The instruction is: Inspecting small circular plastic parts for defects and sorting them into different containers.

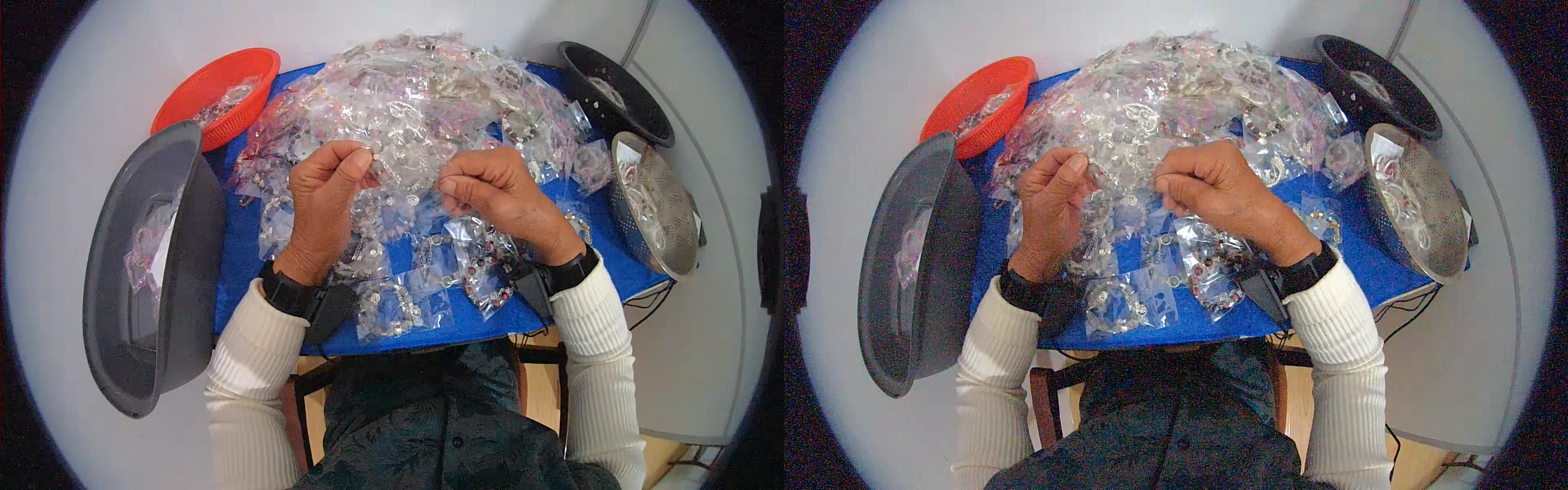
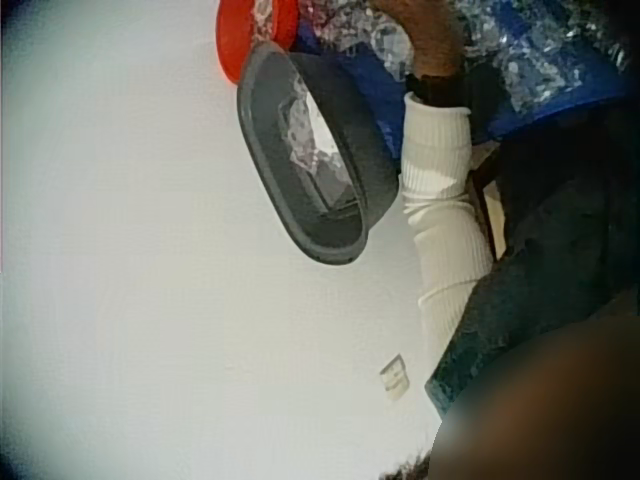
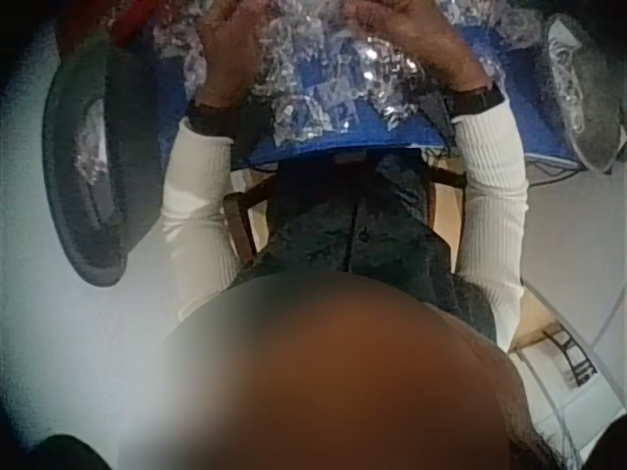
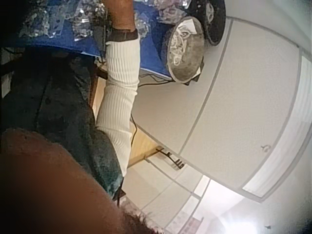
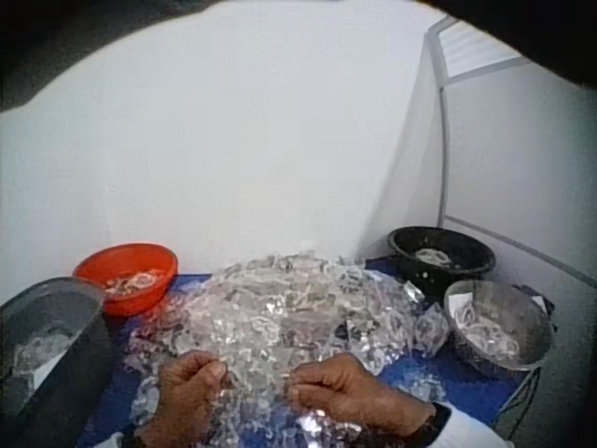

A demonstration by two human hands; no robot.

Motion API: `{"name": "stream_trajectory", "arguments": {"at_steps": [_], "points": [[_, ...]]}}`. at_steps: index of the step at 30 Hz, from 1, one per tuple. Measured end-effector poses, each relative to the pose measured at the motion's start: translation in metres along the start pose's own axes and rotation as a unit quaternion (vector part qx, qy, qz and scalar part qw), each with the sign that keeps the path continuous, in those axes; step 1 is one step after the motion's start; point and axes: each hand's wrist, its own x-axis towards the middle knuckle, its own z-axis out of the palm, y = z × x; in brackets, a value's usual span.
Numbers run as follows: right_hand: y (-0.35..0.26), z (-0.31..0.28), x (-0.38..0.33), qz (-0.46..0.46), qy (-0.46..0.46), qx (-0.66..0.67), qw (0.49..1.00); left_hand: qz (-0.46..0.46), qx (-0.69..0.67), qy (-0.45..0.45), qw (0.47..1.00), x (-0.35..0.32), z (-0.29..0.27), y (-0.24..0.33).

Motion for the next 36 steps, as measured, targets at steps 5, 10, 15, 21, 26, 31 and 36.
{"name": "stream_trajectory", "arguments": {"at_steps": [5,10,15,21,26,31,36], "points": [[0.001,-0.001,0.001,0.03,-0.015,0.001,0.999,-0.001,0.008,0.0,1.0,-0.001,0.0,0.002],[-0.002,-0.001,0.0,0.026,-0.06,-0.064,0.996,0.005,0.025,-0.022,0.999,-0.002,-0.002,0.004],[-0.007,0.0,-0.001,0.042,-0.032,0.029,0.998,-0.036,-0.09,-0.06,0.993,-0.004,0.001,0.008],[-0.006,0.001,-0.002,0.085,-0.038,0.075,0.993,-0.085,-0.175,-0.102,0.976,-0.007,0.013,0.02],[-0.001,0.0,-0.001,0.085,-0.033,0.064,0.994,-0.042,0.093,-0.141,0.985,-0.006,0.011,0.017],[-0.005,0.005,-0.001,-0.051,0.043,-0.087,0.994,-0.08,0.108,-0.096,0.986,-0.005,0.012,0.014],[0.0,0.003,0.001,-0.173,0.0,-0.199,0.965,-0.117,0.068,-0.103,0.985,-0.001,0.005,0.008]]}}
